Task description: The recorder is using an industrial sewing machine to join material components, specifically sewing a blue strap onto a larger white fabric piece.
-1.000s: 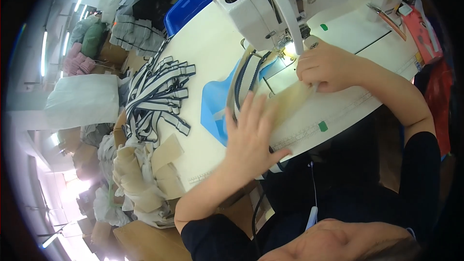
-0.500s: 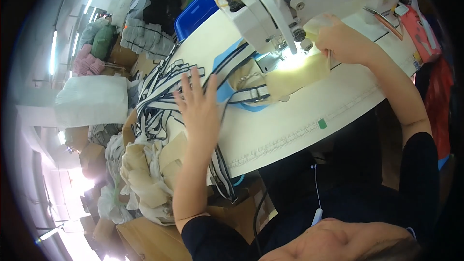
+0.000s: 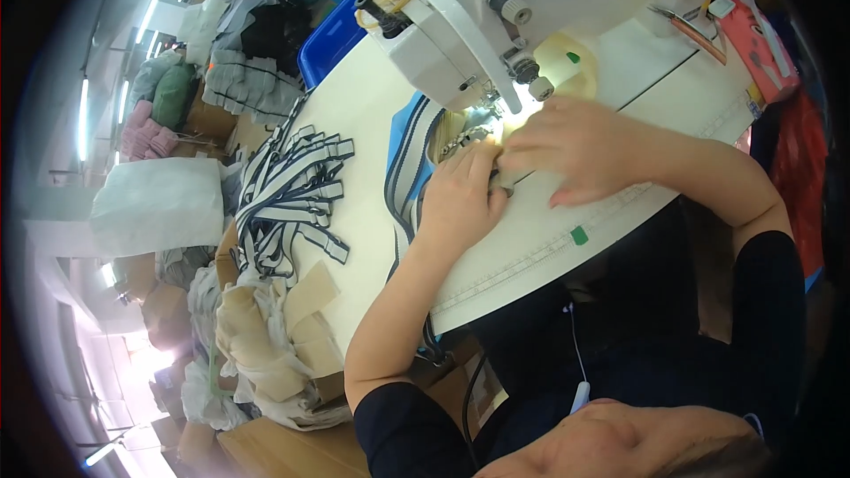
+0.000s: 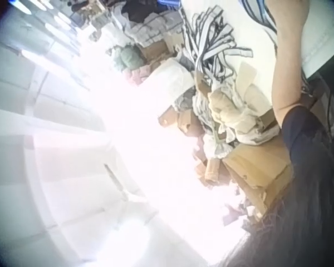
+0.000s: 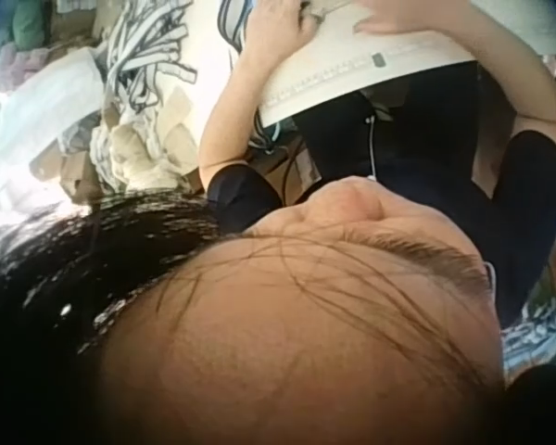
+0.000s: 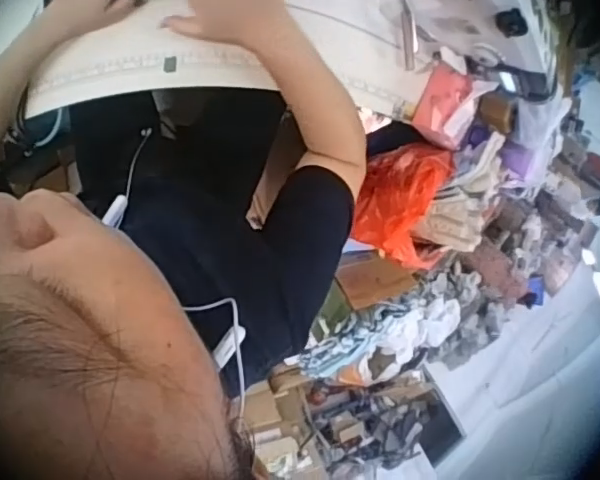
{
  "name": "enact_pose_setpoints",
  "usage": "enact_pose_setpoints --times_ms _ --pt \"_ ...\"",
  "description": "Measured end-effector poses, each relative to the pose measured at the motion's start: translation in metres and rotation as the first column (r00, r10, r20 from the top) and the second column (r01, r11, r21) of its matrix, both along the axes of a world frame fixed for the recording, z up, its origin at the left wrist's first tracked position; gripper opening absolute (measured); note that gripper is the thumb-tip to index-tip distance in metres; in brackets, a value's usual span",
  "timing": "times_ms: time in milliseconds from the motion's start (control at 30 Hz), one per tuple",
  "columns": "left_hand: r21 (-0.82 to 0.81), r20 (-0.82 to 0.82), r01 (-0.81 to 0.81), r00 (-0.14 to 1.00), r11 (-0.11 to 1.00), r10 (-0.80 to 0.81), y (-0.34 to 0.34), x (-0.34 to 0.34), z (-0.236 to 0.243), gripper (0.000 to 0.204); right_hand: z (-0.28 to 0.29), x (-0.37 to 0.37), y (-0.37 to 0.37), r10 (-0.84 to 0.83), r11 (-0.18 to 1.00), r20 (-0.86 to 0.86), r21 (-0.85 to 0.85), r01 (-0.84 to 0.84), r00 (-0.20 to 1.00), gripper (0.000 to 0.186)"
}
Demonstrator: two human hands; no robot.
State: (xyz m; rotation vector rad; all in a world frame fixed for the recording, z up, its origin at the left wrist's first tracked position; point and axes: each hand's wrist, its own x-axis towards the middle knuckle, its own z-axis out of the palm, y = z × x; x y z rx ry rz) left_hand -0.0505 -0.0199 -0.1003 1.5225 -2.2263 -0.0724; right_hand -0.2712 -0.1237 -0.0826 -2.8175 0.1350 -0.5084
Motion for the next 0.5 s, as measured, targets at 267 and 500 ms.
enact_pose_setpoints --times_ms 267,500 --pt "0.141 -0.142 0.049 0.99 0.989 -0.029 -0.011 0.008 0.012 0.039 -0.049 0.017 -0.018 -0.136 0.977 0.256 -0.126 0.173 0.957 0.036" --pt "0.121 -0.056 -0.291 0.953 0.949 0.299 -0.019 -0.003 0.015 0.03 -0.024 0.013 -0.036 -0.299 0.952 0.228 0.134 0.274 0.927 0.026"
